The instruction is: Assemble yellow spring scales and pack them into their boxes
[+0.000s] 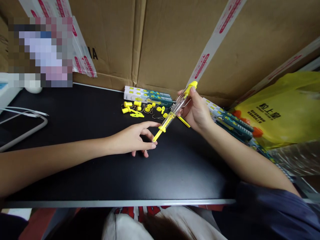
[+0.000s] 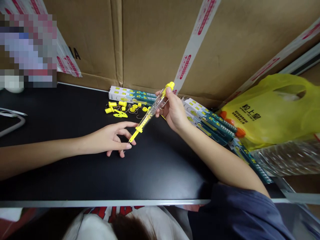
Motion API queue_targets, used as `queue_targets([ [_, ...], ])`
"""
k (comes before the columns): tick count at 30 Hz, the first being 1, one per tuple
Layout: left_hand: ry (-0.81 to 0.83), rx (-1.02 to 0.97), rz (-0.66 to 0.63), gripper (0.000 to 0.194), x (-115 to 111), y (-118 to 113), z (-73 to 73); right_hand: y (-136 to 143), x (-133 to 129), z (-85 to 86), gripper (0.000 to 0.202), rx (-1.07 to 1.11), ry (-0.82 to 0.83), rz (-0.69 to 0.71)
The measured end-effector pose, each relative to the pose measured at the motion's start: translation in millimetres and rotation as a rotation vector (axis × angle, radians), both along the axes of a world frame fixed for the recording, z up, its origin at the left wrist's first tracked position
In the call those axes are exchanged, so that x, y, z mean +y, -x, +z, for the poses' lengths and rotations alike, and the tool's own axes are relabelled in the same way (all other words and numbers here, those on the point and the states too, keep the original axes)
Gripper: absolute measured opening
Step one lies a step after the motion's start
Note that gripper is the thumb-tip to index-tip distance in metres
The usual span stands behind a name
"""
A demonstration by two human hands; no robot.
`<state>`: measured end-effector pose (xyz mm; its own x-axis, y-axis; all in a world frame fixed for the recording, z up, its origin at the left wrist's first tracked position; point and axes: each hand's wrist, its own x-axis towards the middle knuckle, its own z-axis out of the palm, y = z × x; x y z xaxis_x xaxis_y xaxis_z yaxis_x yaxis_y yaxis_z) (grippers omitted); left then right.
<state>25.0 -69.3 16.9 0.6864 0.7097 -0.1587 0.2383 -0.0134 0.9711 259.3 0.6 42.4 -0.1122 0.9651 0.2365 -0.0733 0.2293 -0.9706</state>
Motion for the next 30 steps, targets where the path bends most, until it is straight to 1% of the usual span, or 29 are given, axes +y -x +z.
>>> queue_targets([
  [5, -0.010, -0.052, -0.022, 0.069, 1, 0, -2.9, 13, -16, -3.0, 0.047, -0.045, 0.014, 0.083],
  [8, -0.005, -0.049, -0.046, 0.067, 1, 0, -5.3, 18, -23, -3.5, 0.050, -0.071, 0.032, 0.124],
  [12, 0.051, -0.013, -0.077, 0.069, -4, -2, -5.8, 12, -15, -1.4, 0.049, -0.070, 0.006, 0.088],
  [15, 0.091, 0.032, -0.106, 0.072, -8, -3, -2.6, 2, -3, 0.4, 0.048, -0.049, -0.019, 0.036],
  [17, 0.103, 0.053, -0.115, 0.073, -9, -4, -0.1, 0, 0, -0.3, 0.049, -0.050, -0.018, 0.022],
  [21, 0.079, 0.017, -0.087, 0.070, -5, -2, 1.2, 10, -10, -5.1, 0.052, -0.069, 0.032, 0.085],
  [24, 0.112, 0.006, -0.121, 0.067, -2, 0, -0.5, 19, -21, -6.3, 0.052, -0.061, 0.054, 0.133],
  [27, 0.182, 0.031, -0.183, 0.071, -4, 0, -1.8, 18, -19, -3.9, 0.051, -0.052, 0.051, 0.112],
  [30, 0.227, 0.034, -0.229, 0.079, -7, 0, -1.6, 8, -7, -2.1, 0.048, -0.028, 0.027, 0.050],
])
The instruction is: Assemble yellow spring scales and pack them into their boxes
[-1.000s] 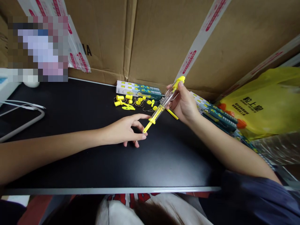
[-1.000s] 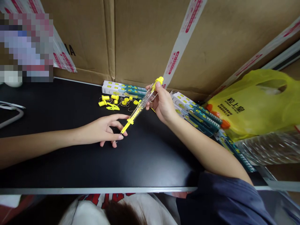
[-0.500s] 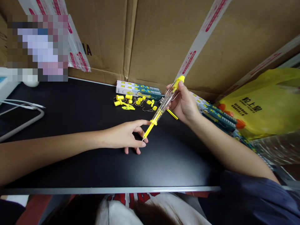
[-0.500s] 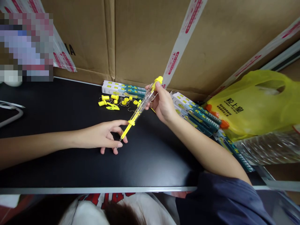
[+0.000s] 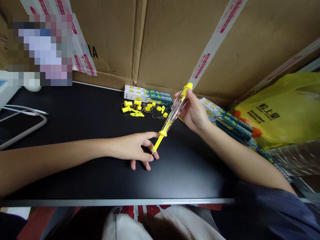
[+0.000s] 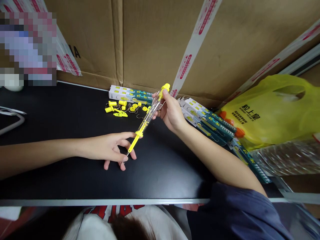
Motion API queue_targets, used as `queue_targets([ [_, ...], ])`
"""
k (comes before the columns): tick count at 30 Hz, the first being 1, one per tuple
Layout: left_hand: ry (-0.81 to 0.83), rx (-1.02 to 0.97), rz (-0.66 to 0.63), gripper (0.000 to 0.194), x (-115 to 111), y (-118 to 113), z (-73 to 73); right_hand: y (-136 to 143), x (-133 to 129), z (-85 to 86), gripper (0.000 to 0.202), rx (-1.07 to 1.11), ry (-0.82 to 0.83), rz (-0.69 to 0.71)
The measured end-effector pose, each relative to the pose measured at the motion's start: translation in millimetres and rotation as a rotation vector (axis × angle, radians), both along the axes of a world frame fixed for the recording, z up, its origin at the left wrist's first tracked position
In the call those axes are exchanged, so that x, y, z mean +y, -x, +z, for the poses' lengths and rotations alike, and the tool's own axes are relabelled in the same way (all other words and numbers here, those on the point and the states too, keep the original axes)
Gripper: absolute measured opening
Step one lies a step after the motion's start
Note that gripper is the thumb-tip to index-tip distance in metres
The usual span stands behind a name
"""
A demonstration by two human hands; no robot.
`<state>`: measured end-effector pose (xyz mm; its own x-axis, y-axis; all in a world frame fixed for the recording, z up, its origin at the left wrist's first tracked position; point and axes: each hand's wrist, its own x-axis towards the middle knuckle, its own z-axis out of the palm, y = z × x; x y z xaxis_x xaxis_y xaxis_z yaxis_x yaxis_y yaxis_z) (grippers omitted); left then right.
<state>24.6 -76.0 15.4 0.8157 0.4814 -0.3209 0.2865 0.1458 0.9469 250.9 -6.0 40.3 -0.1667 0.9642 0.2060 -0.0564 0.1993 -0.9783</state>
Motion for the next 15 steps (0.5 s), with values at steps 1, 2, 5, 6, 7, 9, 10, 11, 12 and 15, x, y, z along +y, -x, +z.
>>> queue_targets([
  [1, 0.005, -0.012, -0.006, 0.080, 0, 0, 0.4, -3, 4, -0.2, 0.047, 0.018, -0.006, -0.018],
  [2, 0.005, -0.025, -0.007, 0.080, 1, 1, 0.9, -5, 7, -1.0, 0.045, 0.039, -0.010, -0.027],
  [5, -0.009, -0.053, 0.013, 0.077, 6, 2, 2.5, -3, 5, -4.6, 0.043, 0.047, -0.001, -0.003],
  [6, -0.008, -0.050, 0.026, 0.075, 8, 3, 3.0, -1, 2, -5.5, 0.045, 0.028, 0.005, 0.015],
  [7, -0.004, -0.040, 0.038, 0.073, 8, 3, 3.2, 2, -2, -5.9, 0.047, 0.005, 0.011, 0.031],
  [9, 0.006, -0.028, 0.055, 0.071, 8, 3, 3.2, 6, -9, -4.8, 0.050, -0.027, 0.017, 0.055],
  [10, 0.009, -0.031, 0.055, 0.071, 7, 2, 3.1, 7, -10, -3.4, 0.050, -0.031, 0.015, 0.061],
  [11, 0.010, -0.038, 0.049, 0.071, 5, 2, 3.1, 7, -10, -1.7, 0.050, -0.029, 0.009, 0.061],
  [12, 0.010, -0.047, 0.037, 0.072, 4, 1, 3.2, 6, -9, 0.1, 0.048, -0.016, 0.002, 0.056],
  [15, -0.005, -0.034, -0.014, 0.071, 1, 1, 4.9, 1, -2, 3.4, 0.042, 0.061, -0.003, 0.031],
])
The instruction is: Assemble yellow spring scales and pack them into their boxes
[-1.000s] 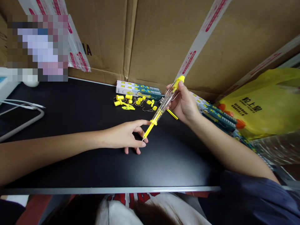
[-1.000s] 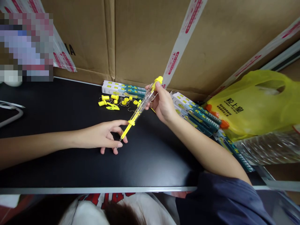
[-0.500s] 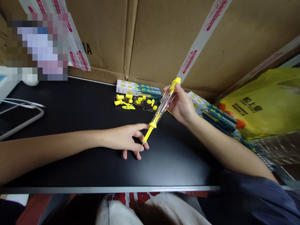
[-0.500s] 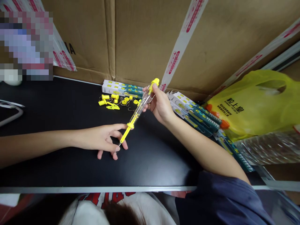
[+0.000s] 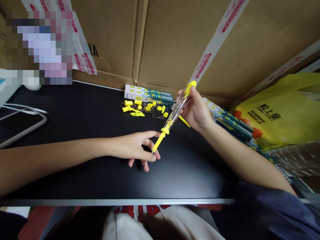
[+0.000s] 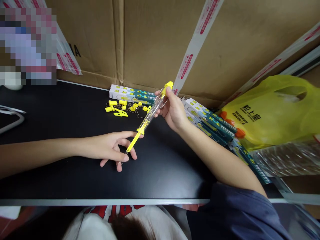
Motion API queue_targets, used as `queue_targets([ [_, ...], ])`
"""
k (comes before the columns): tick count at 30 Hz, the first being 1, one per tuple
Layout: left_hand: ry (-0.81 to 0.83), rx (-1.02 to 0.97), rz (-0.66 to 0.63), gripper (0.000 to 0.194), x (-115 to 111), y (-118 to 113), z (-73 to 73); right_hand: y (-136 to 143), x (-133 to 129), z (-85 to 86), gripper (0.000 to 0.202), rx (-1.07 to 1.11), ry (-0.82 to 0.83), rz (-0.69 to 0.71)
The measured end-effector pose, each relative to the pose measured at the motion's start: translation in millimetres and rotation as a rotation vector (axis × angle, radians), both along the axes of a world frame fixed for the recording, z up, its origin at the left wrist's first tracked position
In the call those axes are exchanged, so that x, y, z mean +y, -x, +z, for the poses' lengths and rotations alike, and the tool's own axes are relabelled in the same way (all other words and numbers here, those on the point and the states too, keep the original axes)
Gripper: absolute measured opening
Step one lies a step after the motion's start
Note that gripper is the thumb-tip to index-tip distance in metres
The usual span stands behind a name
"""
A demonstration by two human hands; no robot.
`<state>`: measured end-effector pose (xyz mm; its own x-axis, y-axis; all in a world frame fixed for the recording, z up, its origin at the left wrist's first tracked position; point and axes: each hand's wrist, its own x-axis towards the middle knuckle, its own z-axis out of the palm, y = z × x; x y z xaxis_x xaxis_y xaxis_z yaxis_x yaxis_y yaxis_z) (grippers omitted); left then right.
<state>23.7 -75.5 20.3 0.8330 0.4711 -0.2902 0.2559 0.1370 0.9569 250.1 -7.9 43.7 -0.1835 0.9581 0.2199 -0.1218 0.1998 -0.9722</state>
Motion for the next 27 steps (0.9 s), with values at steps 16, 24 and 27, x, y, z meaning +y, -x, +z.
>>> queue_targets([
  [16, -0.804, -0.015, 0.565, 0.023, 38, 15, -10.6, -16, 15, 6.0, 0.048, -0.331, -0.018, 0.153],
  [24, -0.861, -0.058, 0.567, 0.023, 47, 18, -18.8, -129, 54, 50.1, 0.037, -1.429, -0.241, -0.430],
  [27, -0.856, -0.085, 0.563, 0.024, 48, 18, -20.0, -139, 55, 47.9, 0.042, -1.833, -0.021, -0.341],
])
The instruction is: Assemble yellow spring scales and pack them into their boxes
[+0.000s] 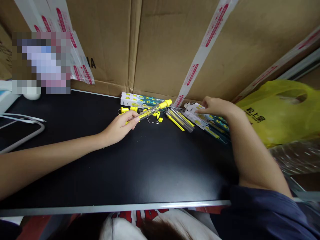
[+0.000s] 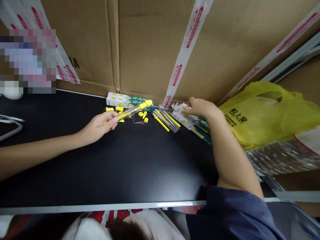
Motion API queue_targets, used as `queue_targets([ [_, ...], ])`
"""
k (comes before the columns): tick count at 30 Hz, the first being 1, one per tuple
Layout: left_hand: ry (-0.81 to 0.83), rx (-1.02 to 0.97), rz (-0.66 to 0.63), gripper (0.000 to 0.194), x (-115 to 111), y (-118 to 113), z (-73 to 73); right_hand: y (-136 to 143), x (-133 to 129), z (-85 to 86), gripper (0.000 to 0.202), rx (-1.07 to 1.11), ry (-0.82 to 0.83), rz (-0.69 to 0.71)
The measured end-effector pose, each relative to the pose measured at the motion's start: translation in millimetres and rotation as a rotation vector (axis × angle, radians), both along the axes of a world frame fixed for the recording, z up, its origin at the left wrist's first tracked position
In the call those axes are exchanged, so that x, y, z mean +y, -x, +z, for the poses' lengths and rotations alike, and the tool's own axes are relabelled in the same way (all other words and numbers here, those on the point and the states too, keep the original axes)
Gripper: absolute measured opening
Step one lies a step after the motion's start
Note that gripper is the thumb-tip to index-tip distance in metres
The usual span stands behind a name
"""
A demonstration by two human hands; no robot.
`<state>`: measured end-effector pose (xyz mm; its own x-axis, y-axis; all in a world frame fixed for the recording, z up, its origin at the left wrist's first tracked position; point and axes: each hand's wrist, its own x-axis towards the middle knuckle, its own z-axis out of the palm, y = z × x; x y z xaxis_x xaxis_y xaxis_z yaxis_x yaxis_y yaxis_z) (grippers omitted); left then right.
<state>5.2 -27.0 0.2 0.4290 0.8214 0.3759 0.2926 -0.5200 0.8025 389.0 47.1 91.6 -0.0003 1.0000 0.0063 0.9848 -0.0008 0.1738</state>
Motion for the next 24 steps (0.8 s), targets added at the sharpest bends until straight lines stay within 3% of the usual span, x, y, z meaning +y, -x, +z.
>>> queue_targets([
  [6, 0.034, 0.004, -0.018, 0.025, -1, 0, -1.3, 12, 2, -10.0, 0.049, -0.184, 0.049, -0.051],
  [10, 0.053, 0.004, -0.017, 0.026, -1, 1, 0.5, 22, -5, -1.4, 0.043, -0.203, 0.028, -0.004],
  [13, -0.009, 0.025, -0.017, 0.027, 0, 3, 8.0, 46, -30, 13.4, 0.040, -0.148, -0.078, 0.098],
  [16, -0.077, -0.008, -0.025, 0.028, 0, 7, 19.0, 82, -70, 20.7, 0.033, -0.056, -0.011, 0.344],
  [20, -0.070, -0.070, -0.055, 0.030, -11, 17, 25.3, 124, -114, -1.7, 0.024, -0.001, 0.163, 0.679],
  [24, -0.099, 0.187, -0.058, 0.029, -30, 29, 17.1, 144, -117, -46.0, 0.027, -0.027, 0.001, 0.761],
])
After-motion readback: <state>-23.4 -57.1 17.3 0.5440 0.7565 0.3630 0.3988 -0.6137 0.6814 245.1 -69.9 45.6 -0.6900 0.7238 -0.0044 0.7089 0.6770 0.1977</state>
